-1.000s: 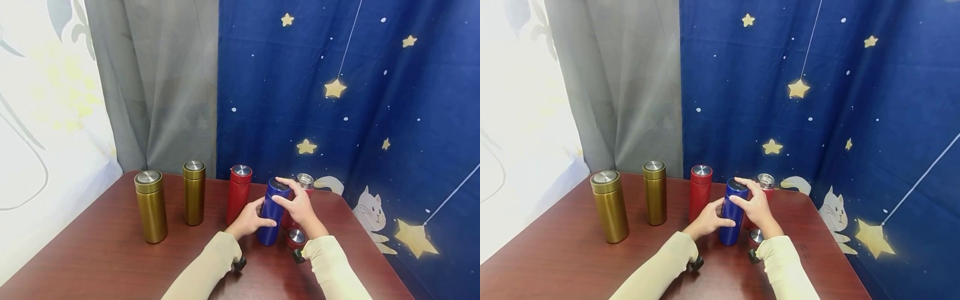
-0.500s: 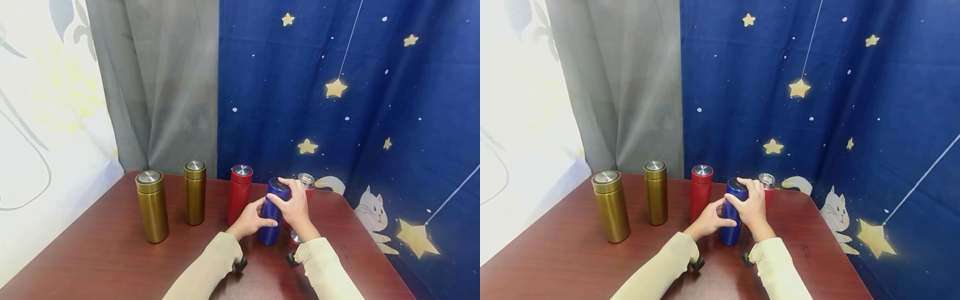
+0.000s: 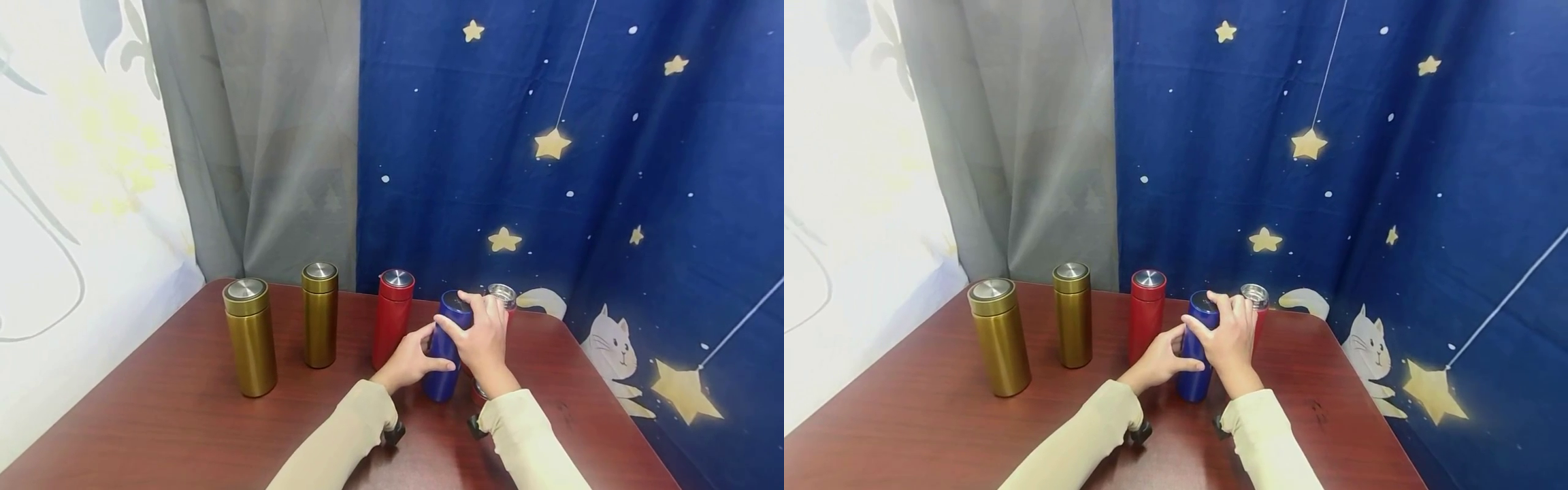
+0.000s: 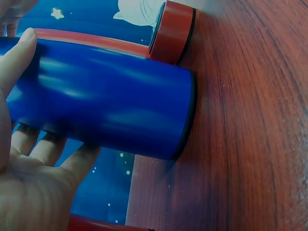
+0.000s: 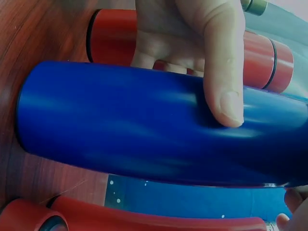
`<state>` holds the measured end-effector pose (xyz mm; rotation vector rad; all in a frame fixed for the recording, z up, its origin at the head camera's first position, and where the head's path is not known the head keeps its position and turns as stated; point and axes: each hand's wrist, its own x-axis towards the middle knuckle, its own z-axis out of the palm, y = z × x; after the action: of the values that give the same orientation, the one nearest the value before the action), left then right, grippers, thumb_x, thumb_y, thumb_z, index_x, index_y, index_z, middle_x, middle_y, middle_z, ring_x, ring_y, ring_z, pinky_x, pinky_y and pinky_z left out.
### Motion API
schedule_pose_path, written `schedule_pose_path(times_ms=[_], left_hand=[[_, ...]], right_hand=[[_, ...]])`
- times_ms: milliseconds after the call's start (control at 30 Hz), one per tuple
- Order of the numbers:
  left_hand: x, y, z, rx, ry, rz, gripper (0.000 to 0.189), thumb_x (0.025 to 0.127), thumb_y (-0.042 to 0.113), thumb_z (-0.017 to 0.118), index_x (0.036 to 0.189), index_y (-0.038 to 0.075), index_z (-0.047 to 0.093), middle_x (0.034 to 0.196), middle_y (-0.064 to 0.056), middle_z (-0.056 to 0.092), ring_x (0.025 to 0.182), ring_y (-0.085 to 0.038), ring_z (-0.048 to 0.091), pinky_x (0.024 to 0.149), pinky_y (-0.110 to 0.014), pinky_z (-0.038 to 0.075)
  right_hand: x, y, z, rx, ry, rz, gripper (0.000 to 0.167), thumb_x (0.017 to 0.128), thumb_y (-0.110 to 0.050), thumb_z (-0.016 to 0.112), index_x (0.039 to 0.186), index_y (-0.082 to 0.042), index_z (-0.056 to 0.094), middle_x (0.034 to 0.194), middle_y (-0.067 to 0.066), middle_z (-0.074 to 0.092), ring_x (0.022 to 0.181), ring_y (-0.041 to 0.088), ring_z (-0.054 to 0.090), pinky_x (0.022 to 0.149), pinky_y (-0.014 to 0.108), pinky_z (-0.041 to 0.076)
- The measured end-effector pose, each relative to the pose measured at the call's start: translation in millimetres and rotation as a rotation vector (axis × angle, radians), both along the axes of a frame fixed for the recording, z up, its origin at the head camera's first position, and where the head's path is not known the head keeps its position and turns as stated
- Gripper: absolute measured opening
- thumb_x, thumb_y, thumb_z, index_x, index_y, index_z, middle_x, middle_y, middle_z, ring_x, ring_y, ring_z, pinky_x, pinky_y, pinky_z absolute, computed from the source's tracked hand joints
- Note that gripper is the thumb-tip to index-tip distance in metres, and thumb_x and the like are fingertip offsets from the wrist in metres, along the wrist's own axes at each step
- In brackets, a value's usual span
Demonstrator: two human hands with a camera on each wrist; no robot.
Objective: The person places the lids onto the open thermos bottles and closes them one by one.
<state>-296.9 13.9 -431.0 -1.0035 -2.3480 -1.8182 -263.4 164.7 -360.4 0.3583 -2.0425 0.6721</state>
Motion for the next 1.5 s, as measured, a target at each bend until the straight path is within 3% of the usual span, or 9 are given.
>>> schedule_pose_path(times_ms=[300,400,533,633,733,867,1133,1300,1500], left_hand=[[-0.1,-0.7,-2.2,0.006,0.001,0.003,0.079,0.079,0.025,0.083,0.146,0.013,0.043,0.124,-0.002,0.064,0.106,-0.014,0.065,0.088,-0.029,0.052],[0.5,0.0,-2.3,0.02,-0.003,-0.01,0.078,0.079,0.025,0.082,0.146,0.014,0.043,0.122,-0.002,0.065,0.105,-0.013,0.065,0.088,-0.029,0.053],[0.5,0.2,-1.8,0.028,-0.001,-0.006,0.077,0.079,0.026,0.083,0.145,0.015,0.044,0.121,-0.001,0.065,0.105,-0.013,0.065,0.088,-0.03,0.053],[0.8,0.4,-2.0,0.03,-0.004,0.001,0.078,0.079,0.026,0.083,0.145,0.015,0.044,0.122,-0.001,0.065,0.105,-0.014,0.065,0.089,-0.03,0.052],[1.0,0.7,-2.2,0.032,-0.008,0.003,0.079,0.079,0.025,0.083,0.145,0.014,0.044,0.123,-0.002,0.064,0.106,-0.014,0.065,0.089,-0.03,0.052],[0.7,1.1,-1.9,0.031,-0.007,0.006,0.078,0.078,0.026,0.083,0.145,0.015,0.044,0.123,-0.001,0.065,0.106,-0.014,0.065,0.088,-0.031,0.053],[0.6,0.2,-2.3,0.017,-0.004,0.017,0.079,0.079,0.026,0.083,0.146,0.014,0.043,0.123,-0.002,0.064,0.105,-0.014,0.065,0.088,-0.03,0.053],[1.3,-1.0,-3.2,0.009,-0.009,0.04,0.08,0.078,0.029,0.083,0.146,0.016,0.043,0.123,-0.001,0.064,0.105,-0.013,0.065,0.088,-0.03,0.053],[1.1,1.4,-5.1,0.008,-0.004,0.05,0.081,0.078,0.033,0.083,0.147,0.018,0.043,0.124,0.001,0.064,0.107,-0.013,0.064,0.089,-0.03,0.052]], right_hand=[[-0.7,1,-1.2,0.0,-0.092,0.02,0.06,0.077,-0.045,0.08,0.123,-0.012,0.059,0.106,0.013,0.056,0.1,0.028,0.047,0.085,0.046,0.044],[0.5,7,-2.8,-0.089,-0.171,0.166,0.058,0.082,-0.034,0.077,0.132,-0.016,0.054,0.121,0.012,0.056,0.111,0.028,0.049,0.09,0.05,0.047],[0.6,16,-2.6,-0.259,-0.291,0.468,0.069,0.088,-0.014,0.068,0.149,-0.022,0.036,0.144,0.011,0.044,0.125,0.03,0.048,0.099,0.056,0.041],[-1.8,21,-1.9,-0.347,-0.358,0.648,0.073,0.09,-0.004,0.06,0.154,-0.018,0.027,0.148,0.013,0.04,0.126,0.027,0.05,0.102,0.048,0.042],[-4.4,24,-1.3,-0.387,-0.37,0.726,0.061,0.09,0.002,0.057,0.147,-0.007,0.038,0.14,0.02,0.047,0.117,0.02,0.057,0.095,0.033,0.049],[-0.5,22,5.0,-0.388,-0.344,0.697,0.049,0.086,0.009,0.062,0.133,0.004,0.051,0.128,0.026,0.054,0.104,0.015,0.062,0.084,0.025,0.053],[21.6,11,20.5,-0.291,-0.283,0.493,0.048,0.082,0.003,0.071,0.128,0.003,0.058,0.125,0.021,0.06,0.108,0.02,0.06,0.087,0.018,0.048],[6.0,13,3.9,-0.265,-0.22,0.395,0.05,0.079,-0.003,0.077,0.128,-0.004,0.062,0.124,0.016,0.063,0.112,0.03,0.057,0.089,0.016,0.044],[-1.8,13,-8.2,-0.284,-0.155,0.312,0.052,0.077,-0.013,0.081,0.126,-0.013,0.064,0.12,0.009,0.065,0.109,0.021,0.053,0.088,0.031,0.045]])
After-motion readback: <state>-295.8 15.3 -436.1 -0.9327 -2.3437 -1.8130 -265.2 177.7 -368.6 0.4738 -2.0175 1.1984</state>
